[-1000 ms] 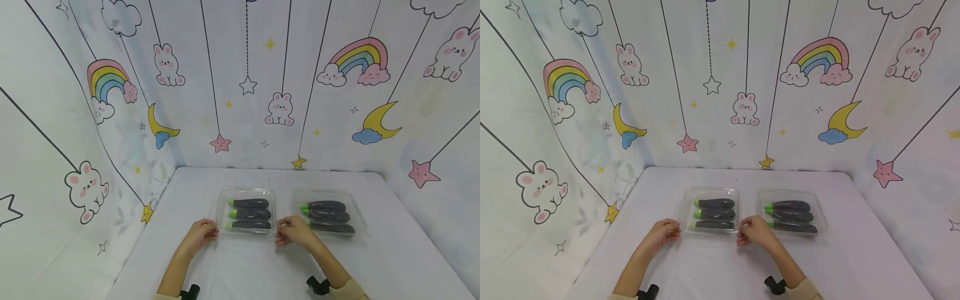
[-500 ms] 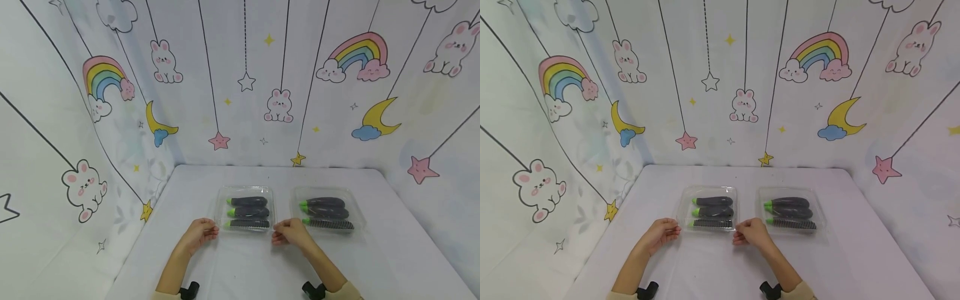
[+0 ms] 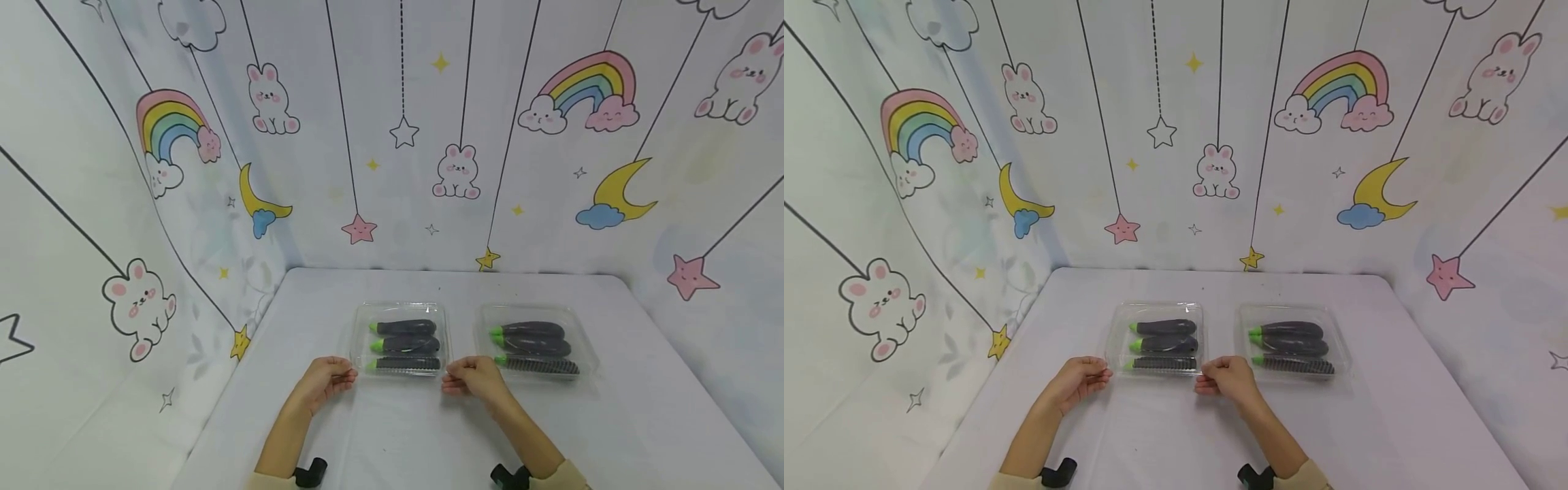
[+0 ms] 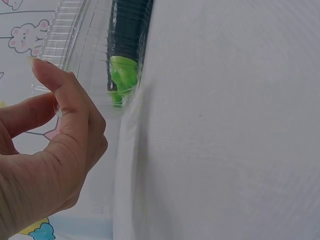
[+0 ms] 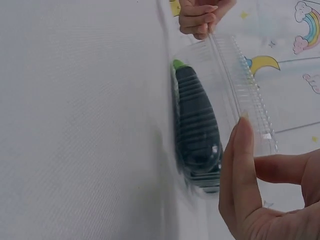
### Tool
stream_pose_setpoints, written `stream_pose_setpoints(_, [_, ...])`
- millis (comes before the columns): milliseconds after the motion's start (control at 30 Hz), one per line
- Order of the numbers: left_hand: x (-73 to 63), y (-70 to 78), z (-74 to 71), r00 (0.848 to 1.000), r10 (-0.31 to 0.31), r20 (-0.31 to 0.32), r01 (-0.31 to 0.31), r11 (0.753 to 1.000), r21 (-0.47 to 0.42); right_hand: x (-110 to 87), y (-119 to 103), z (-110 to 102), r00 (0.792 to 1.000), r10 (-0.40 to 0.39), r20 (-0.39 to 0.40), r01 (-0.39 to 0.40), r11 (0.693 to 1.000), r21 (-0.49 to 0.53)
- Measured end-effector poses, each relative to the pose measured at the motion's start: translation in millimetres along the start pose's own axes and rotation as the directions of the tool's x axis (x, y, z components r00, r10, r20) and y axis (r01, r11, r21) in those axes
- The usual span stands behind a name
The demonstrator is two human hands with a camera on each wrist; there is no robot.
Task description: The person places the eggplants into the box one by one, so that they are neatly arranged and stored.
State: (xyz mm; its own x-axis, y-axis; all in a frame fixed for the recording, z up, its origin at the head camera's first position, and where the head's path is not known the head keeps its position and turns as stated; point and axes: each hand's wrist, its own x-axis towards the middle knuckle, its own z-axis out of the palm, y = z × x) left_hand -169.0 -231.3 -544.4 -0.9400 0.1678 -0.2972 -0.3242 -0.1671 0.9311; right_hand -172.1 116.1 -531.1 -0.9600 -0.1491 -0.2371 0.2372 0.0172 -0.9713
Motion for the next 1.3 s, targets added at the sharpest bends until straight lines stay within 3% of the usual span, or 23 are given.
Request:
stream_pose_setpoints(467, [2.4, 1.6, 4.9, 0.999, -0.006, -0.052, 0.007, 1.000, 0.025, -0.6, 3.2, -1.7, 1.000, -0.013, -0.016, 0.013, 1.000, 0.025])
stream_pose_setpoints(1000, [4.5, 2.7, 6.8, 0.999, 0.001, -0.041, 0.001, 0.998, 0.055, -2.3, 5.1, -0.4, 0.996, -0.001, -0.085, 0.006, 0.998, 0.061])
stream_pose_setpoints(1133, [2.4, 4.1, 4.1, 1.000, 0.006, -0.031, -0.003, 0.996, 0.084, -1.1, 7.0, 0.3, 0.997, -0.026, -0.071, 0.028, 0.999, 0.017])
stream_pose_setpoints(1300, [-2.0, 7.3, 1.5, 1.000, 0.011, -0.026, -0.008, 0.995, 0.099, -3.3, 5.9, -0.9, 0.998, -0.058, 0.004, 0.058, 0.994, -0.091])
